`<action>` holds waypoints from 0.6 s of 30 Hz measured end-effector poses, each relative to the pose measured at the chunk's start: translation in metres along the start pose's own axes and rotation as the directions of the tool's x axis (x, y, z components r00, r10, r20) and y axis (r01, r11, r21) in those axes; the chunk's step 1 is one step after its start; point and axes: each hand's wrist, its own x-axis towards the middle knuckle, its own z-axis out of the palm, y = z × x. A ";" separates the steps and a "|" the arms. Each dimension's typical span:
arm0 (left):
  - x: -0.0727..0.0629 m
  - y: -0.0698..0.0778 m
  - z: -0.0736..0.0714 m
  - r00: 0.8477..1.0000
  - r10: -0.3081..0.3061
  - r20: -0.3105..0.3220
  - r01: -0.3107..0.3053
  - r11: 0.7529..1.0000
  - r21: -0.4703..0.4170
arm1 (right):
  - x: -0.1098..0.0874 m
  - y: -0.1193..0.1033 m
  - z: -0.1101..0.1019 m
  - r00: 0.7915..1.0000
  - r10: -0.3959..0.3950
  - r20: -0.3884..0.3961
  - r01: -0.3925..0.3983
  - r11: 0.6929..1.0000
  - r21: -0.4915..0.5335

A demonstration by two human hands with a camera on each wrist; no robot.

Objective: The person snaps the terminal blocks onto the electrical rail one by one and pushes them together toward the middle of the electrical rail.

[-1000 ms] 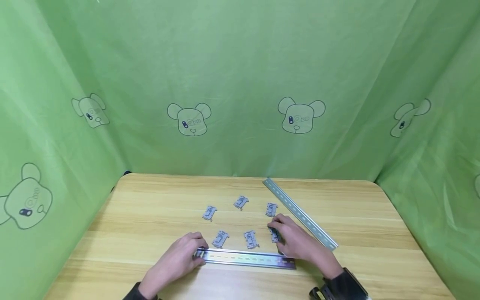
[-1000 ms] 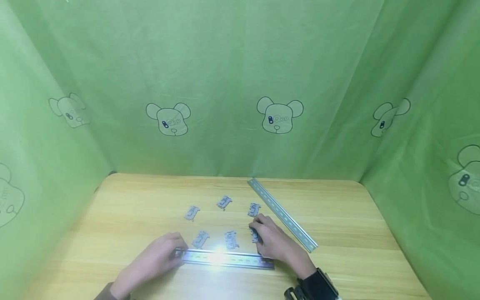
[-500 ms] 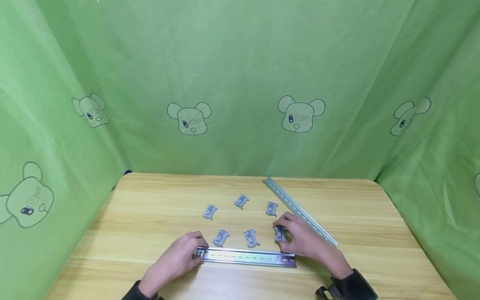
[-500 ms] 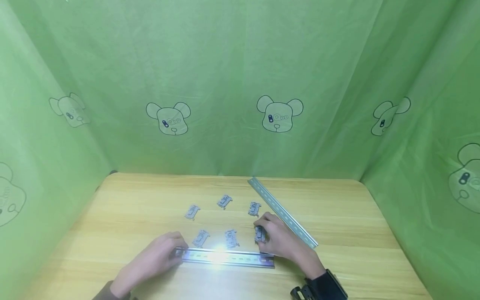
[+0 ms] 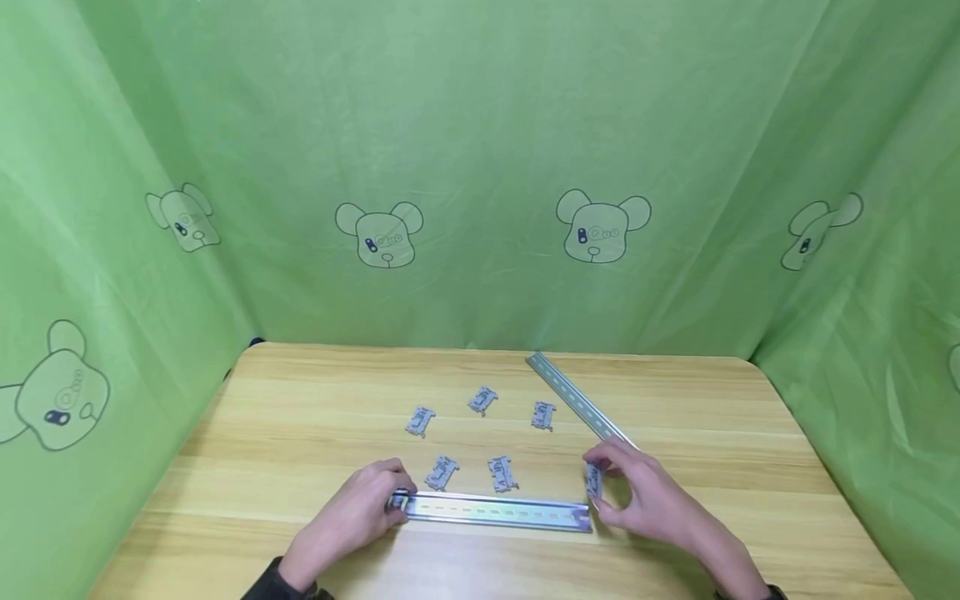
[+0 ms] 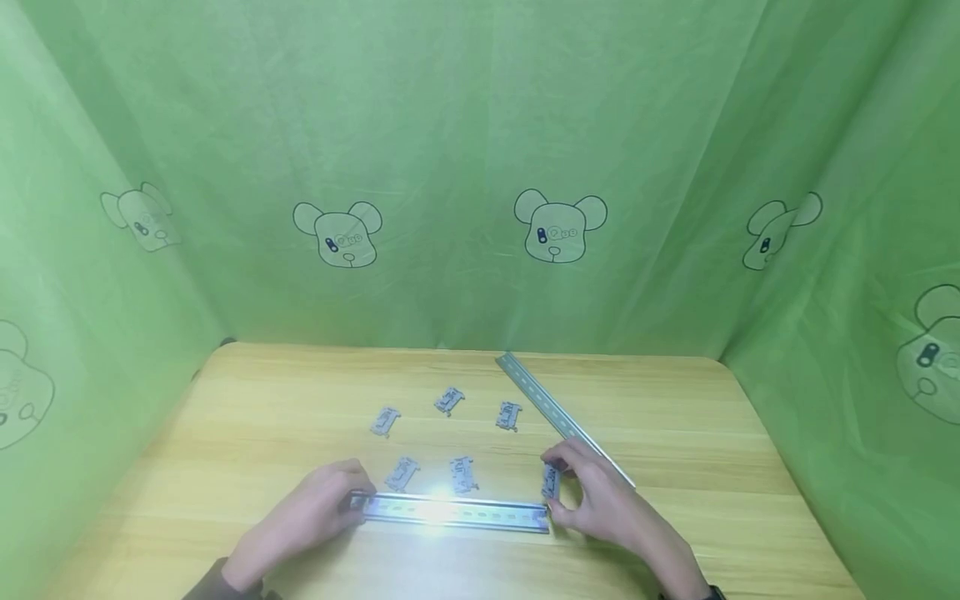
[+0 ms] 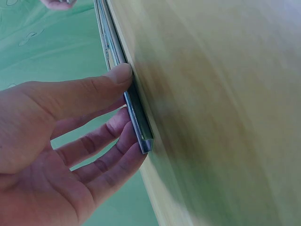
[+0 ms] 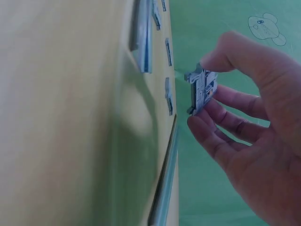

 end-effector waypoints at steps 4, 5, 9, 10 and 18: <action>0.001 0.000 -0.001 1.000 -0.014 0.004 0.014 1.000 0.003 | -0.011 0.000 0.001 0.999 0.036 0.008 -0.035 0.999 -0.025; 0.001 0.000 -0.001 1.000 -0.015 0.005 0.015 1.000 0.002 | -0.013 0.000 0.001 0.999 0.037 0.007 -0.036 0.999 -0.032; 0.001 -0.001 0.000 1.000 -0.013 0.006 0.013 1.000 -0.001 | -0.020 0.000 0.002 1.000 0.010 -0.002 -0.010 0.999 -0.040; 0.001 -0.001 0.000 1.000 -0.012 0.005 0.012 1.000 -0.001 | -0.021 0.000 0.003 1.000 0.003 -0.004 -0.003 0.999 -0.036; 0.001 -0.002 0.000 1.000 -0.014 0.000 0.014 1.000 0.003 | -0.028 0.000 0.007 0.999 0.032 0.040 -0.035 0.996 0.080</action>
